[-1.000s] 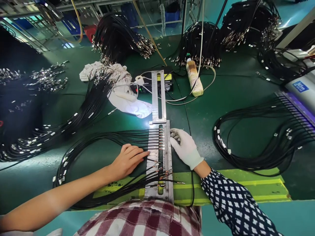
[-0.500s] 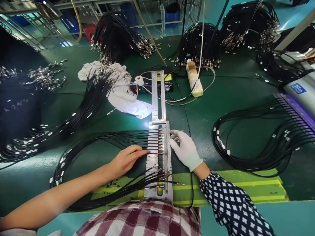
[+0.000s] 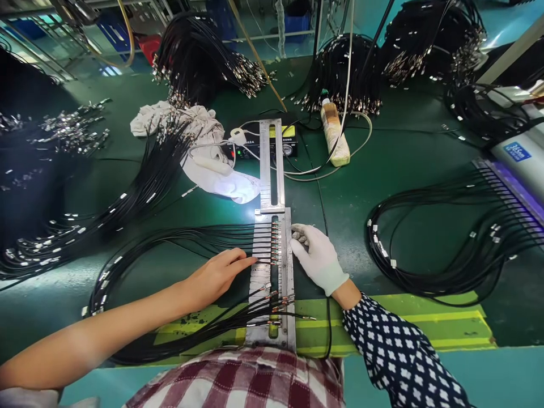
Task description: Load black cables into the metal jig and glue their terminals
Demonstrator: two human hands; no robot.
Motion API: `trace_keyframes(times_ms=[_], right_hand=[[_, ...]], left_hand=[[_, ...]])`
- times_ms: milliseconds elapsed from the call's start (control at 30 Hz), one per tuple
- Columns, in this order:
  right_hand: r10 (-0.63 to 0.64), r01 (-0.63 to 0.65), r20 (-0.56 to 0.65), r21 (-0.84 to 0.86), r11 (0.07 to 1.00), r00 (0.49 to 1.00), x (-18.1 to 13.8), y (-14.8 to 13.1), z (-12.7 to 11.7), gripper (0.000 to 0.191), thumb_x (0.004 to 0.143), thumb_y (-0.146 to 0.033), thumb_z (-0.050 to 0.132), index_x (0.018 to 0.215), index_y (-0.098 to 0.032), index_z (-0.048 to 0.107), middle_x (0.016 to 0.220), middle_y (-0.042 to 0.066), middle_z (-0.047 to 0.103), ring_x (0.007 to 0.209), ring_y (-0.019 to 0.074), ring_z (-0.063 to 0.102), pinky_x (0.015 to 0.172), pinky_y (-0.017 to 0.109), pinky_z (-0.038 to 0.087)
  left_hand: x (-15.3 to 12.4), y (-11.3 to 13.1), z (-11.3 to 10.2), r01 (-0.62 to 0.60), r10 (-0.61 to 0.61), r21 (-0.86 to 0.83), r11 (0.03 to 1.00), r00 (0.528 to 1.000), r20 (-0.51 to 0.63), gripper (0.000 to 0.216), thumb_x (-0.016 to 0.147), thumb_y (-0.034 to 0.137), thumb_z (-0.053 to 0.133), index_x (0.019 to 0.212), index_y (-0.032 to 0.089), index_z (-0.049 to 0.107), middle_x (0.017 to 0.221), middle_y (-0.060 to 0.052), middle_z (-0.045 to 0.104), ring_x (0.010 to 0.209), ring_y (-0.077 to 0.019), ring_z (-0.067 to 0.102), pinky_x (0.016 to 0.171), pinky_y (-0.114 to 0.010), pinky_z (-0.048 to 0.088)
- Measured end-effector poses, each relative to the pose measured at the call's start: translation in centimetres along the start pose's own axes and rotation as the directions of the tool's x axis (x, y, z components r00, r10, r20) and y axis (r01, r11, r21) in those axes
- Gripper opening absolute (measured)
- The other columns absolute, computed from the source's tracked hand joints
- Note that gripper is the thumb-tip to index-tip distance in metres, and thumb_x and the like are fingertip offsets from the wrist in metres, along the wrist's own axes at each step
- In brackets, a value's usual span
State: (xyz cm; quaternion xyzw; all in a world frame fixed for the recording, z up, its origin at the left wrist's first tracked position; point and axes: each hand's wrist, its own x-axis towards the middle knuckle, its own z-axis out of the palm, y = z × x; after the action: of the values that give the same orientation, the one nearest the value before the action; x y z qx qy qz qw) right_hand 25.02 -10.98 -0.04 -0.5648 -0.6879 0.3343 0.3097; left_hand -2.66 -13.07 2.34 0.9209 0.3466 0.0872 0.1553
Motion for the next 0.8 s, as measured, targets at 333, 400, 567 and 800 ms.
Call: trace_keyframes(times_ms=[333,400,567,800], right_hand=[[0.006,-0.006,0.002,-0.006,1.000,1.000,0.1,-0.4,-0.1,0.030,0.095,-0.033,0.051,0.121,-0.022,0.060,0.105,0.006,0.069,0.093,0.0212,0.066,0.084,0.037,0.055],[0.008,-0.008,0.006,-0.014,1.000,1.000,0.1,-0.3,-0.2,0.030,0.095,-0.032,0.050,0.121,-0.022,0.060,0.105,0.006,0.070,0.093,0.0214,0.066,0.084,0.037,0.055],[0.003,-0.002,0.003,-0.032,0.999,1.000,0.2,-0.2,-0.1,0.031,0.095,-0.034,0.049,0.122,-0.022,0.060,0.100,0.005,0.070,0.088,0.0203,0.066,0.082,0.035,0.053],[0.044,-0.016,0.052,-0.439,0.898,0.998,0.7,-2.2,0.9,0.055,0.092,-0.053,0.052,0.135,-0.019,0.054,0.081,0.007,0.069,0.081,0.0264,0.065,0.075,0.037,0.045]], left_hand=[[-0.2,-0.4,1.1,-0.048,0.040,-0.065,0.997,0.991,-0.128,0.034,0.099,0.009,0.035,0.120,0.018,0.060,0.103,-0.008,0.061,0.088,-0.0162,0.056,0.080,-0.029,0.046],[-0.7,-0.2,1.7,-0.048,0.057,0.049,0.998,0.977,-0.206,0.034,0.098,0.009,0.038,0.120,0.020,0.062,0.106,-0.009,0.060,0.095,-0.0191,0.054,0.084,-0.034,0.042],[-2.0,0.4,2.7,0.015,0.033,0.213,0.977,0.975,-0.222,0.042,0.096,0.006,0.039,0.130,0.021,0.058,0.090,-0.006,0.056,0.085,-0.0195,0.048,0.079,-0.035,0.034],[-0.8,0.8,2.2,0.019,0.042,0.247,0.969,0.970,-0.240,0.039,0.096,0.012,0.039,0.128,0.019,0.059,0.102,-0.010,0.064,0.095,-0.0230,0.053,0.088,-0.039,0.035]])
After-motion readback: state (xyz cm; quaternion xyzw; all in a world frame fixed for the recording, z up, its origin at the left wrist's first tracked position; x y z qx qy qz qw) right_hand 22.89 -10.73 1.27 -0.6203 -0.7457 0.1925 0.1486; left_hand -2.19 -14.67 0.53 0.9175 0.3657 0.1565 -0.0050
